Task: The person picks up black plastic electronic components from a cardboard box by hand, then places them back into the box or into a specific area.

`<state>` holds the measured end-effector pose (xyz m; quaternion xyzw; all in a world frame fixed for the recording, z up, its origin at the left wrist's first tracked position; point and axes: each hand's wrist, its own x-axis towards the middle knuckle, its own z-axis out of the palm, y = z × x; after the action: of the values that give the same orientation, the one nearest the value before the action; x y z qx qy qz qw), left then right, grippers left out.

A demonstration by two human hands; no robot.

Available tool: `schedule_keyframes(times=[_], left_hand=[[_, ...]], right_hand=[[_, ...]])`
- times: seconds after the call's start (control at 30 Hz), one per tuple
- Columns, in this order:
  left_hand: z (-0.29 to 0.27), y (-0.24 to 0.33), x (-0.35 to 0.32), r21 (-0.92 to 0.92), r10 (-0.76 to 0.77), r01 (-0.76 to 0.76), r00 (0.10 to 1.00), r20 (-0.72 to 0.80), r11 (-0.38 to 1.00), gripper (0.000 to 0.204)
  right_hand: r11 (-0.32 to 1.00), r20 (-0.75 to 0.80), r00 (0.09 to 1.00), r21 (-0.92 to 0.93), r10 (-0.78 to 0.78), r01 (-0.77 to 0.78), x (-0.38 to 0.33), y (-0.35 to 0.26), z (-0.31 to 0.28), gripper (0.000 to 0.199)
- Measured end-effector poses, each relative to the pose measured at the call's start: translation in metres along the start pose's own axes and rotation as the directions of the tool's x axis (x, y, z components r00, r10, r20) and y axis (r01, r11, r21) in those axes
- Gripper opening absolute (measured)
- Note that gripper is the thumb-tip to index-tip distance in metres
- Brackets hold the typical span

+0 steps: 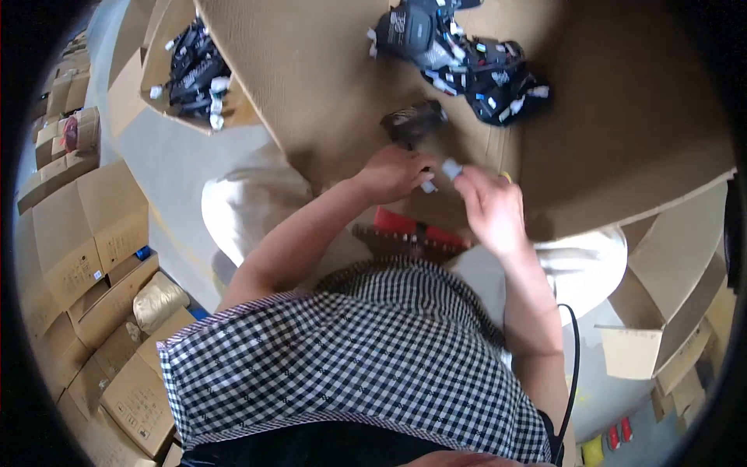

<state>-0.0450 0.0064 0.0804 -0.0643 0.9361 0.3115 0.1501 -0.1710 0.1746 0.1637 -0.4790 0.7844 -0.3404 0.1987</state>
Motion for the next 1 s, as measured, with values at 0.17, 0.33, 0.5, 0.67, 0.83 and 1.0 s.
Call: schedule_keyframes(times=[0.17, 0.33, 0.5, 0.67, 0.83, 1.0], left_hand=[[0.024, 0.016, -0.047, -0.485, 0.030, -0.035, 0.999, -0.018, 0.874, 0.022], [0.006, 0.031, -0.061, -0.847, 0.078, -0.112, 0.993, -0.084, 0.520, 0.027], [0.009, 0.046, -0.072, -0.609, 0.073, -0.231, 0.959, -0.272, 0.759, 0.025], [0.024, 0.045, -0.072, -0.528, 0.083, -0.247, 0.946, -0.314, 0.813, 0.021], [0.033, 0.060, -0.078, -0.676, -0.209, -0.005, 0.949, -0.236, 0.737, 0.021], [0.035, 0.057, -0.072, -0.615, -0.226, -0.024, 0.918, -0.326, 0.788, 0.022]], right_hand=[[0.974, -0.041, 0.988, -0.170, 0.146, -0.151, -0.019, -0.005, 0.009, 0.015], [0.954, -0.004, 0.978, -0.217, 0.210, -0.205, -0.042, -0.016, 0.008, 0.019], [0.964, 0.046, 0.970, -0.133, 0.239, -0.231, -0.063, -0.039, 0.005, 0.019], [0.959, 0.059, 0.981, -0.231, 0.183, -0.165, -0.070, -0.032, 0.026, 0.019], [0.878, -0.099, 0.911, 0.326, 0.401, -0.351, -0.087, -0.013, 0.051, 0.024], [0.337, 0.308, 0.766, 0.760, 0.565, -0.555, -0.078, -0.013, 0.049, 0.025]])
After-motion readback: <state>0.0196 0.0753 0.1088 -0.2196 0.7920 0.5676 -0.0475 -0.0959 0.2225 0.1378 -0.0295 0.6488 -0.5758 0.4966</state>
